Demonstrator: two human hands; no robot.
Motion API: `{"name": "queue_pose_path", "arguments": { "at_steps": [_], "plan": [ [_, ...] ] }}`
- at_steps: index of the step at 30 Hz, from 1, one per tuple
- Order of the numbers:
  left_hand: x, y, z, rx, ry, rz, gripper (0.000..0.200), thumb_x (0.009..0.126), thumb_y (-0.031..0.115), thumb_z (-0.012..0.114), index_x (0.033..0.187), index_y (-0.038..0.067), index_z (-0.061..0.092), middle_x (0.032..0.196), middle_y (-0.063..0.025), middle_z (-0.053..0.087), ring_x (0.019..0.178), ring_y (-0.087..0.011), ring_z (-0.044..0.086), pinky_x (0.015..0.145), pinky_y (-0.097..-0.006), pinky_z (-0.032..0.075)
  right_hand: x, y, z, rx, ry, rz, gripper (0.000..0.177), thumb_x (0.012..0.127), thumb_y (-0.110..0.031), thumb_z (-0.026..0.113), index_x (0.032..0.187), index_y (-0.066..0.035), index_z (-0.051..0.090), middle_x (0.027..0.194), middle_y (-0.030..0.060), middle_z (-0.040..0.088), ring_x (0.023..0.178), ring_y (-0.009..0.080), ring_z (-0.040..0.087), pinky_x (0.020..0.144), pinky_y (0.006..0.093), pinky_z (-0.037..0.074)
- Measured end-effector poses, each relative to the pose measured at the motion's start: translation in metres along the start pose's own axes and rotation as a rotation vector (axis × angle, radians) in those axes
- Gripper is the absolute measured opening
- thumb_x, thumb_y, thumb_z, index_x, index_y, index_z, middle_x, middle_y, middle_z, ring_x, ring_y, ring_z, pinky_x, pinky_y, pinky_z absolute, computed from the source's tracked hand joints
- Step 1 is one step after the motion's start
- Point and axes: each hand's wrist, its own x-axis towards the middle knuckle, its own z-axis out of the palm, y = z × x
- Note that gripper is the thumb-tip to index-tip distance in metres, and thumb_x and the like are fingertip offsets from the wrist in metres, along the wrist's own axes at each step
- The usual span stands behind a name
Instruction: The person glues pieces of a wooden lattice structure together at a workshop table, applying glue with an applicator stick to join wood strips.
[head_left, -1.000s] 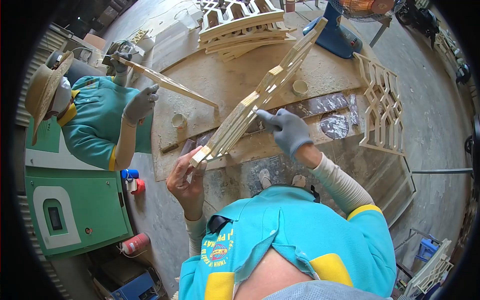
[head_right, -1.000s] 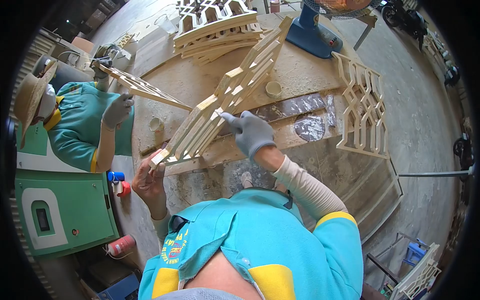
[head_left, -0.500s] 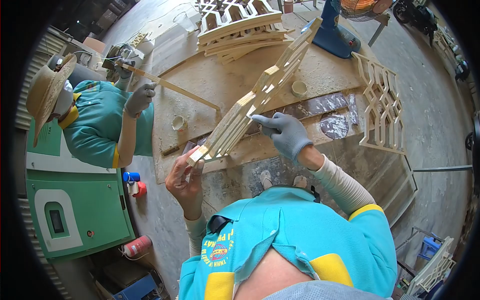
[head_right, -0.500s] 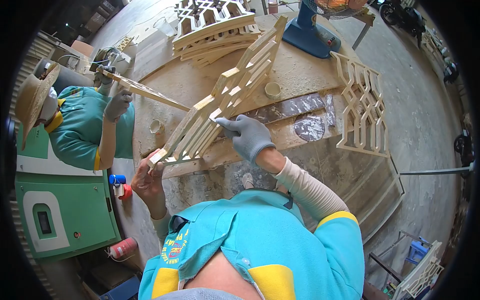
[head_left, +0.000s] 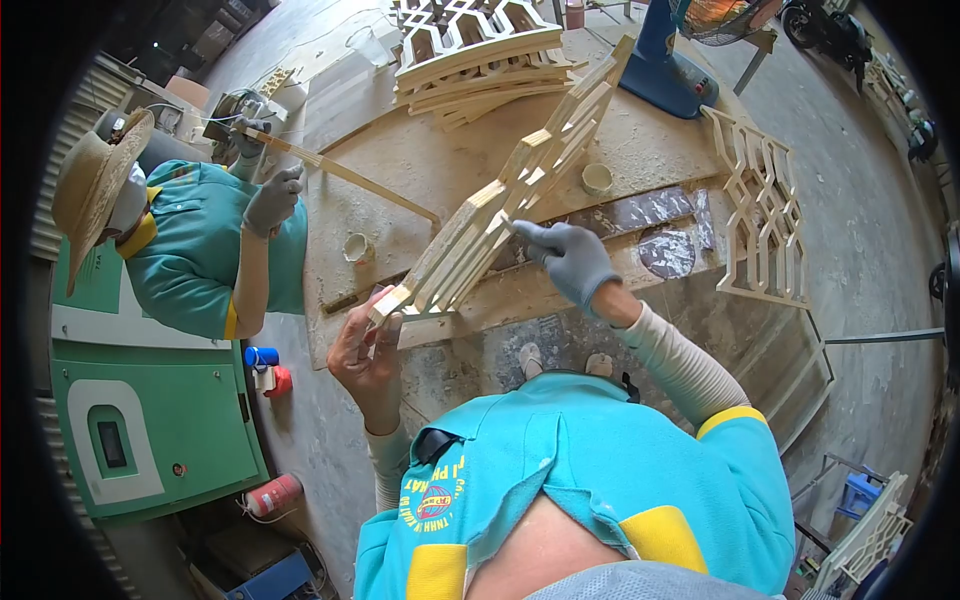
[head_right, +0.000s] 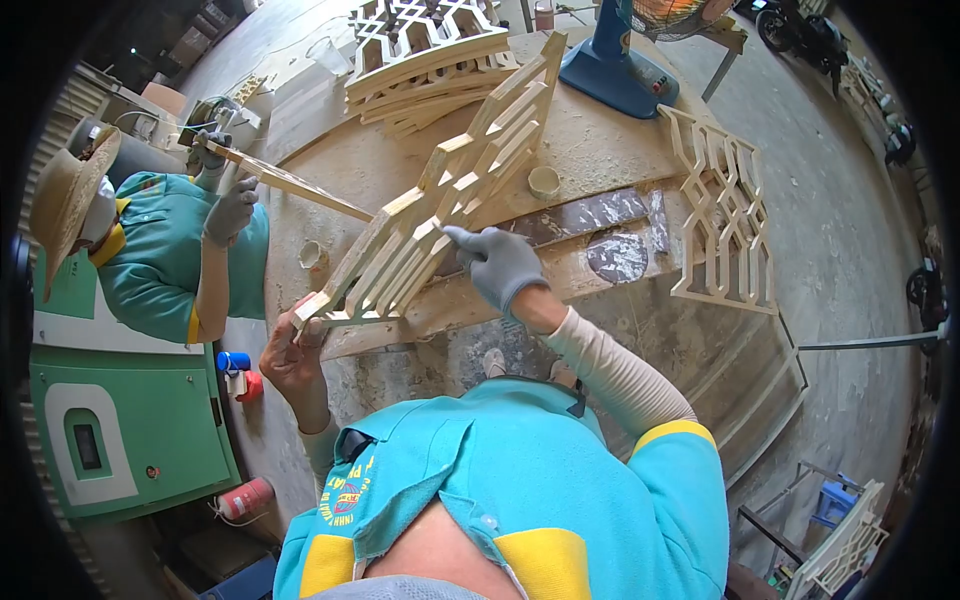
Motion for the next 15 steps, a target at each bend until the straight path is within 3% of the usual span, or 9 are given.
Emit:
{"name": "queue_pose_path", "arguments": {
  "at_steps": [4,7,10,11,14,15],
  "plan": [
    [0.002,0.002,0.0,-0.025,0.005,-0.035,0.029,0.09,0.01,0.073,0.115,-0.003,0.069,0.106,-0.0102,0.071,0.093,-0.0133,0.065,0.08,-0.026,0.053,-0.003,-0.008,-0.007,0.198,-0.11,-0.031,0.035,0.091,-0.021,0.06,0.125,-0.026,0.068,0.089,0.018,0.066,0.082,0.0344,0.064,0.075,0.0407,0.049],
    [0.002,0.004,0.002,-0.072,-0.001,-0.063,0.03,0.09,0.009,0.072,0.117,-0.005,0.068,0.107,-0.0112,0.07,0.094,-0.0139,0.064,0.083,-0.0264,0.052,0.009,-0.008,-0.02,0.0,-0.045,0.108,0.037,0.09,-0.02,0.063,0.126,-0.024,0.067,0.094,0.0185,0.069,0.086,0.0315,0.067,0.077,0.0375,0.05],
    [0.002,0.004,0.0,-0.052,-0.006,-0.058,0.032,0.091,0.01,0.072,0.118,-0.007,0.067,0.107,-0.0114,0.07,0.095,-0.0154,0.064,0.087,-0.0281,0.05,0.008,-0.008,-0.009,0.215,-0.134,0.14,0.04,0.091,-0.009,0.065,0.129,-0.02,0.066,0.08,0.0035,0.068,0.069,0.0097,0.057,0.069,0.0265,0.048],
    [0.001,0.004,0.0,-0.056,-0.006,-0.054,0.032,0.091,0.01,0.072,0.118,-0.007,0.067,0.107,-0.0112,0.07,0.095,-0.0153,0.064,0.086,-0.028,0.05,0.005,-0.008,-0.012,0.243,-0.175,0.082,0.04,0.09,-0.008,0.064,0.128,-0.019,0.067,0.083,0.0016,0.071,0.066,0.0072,0.058,0.067,0.024,0.05],
    [0.001,0.006,0.001,-0.049,-0.006,-0.065,0.032,0.091,0.011,0.072,0.118,-0.006,0.067,0.107,-0.0112,0.07,0.094,-0.0153,0.064,0.086,-0.0277,0.05,0.007,-0.021,-0.026,0.38,-0.261,0.278,0.04,0.091,-0.008,0.061,0.129,-0.019,0.067,0.082,0.0026,0.07,0.057,0.0062,0.053,0.059,0.0237,0.048],
    [0.001,0.007,0.001,-0.043,-0.007,-0.071,0.032,0.091,0.011,0.072,0.118,-0.006,0.067,0.107,-0.0114,0.07,0.094,-0.0153,0.064,0.085,-0.0276,0.05,0.012,-0.014,-0.024,0.234,-0.169,0.189,0.039,0.092,-0.009,0.059,0.129,-0.019,0.067,0.079,0.0013,0.067,0.054,0.0063,0.05,0.055,0.0228,0.046]
  ]
}}
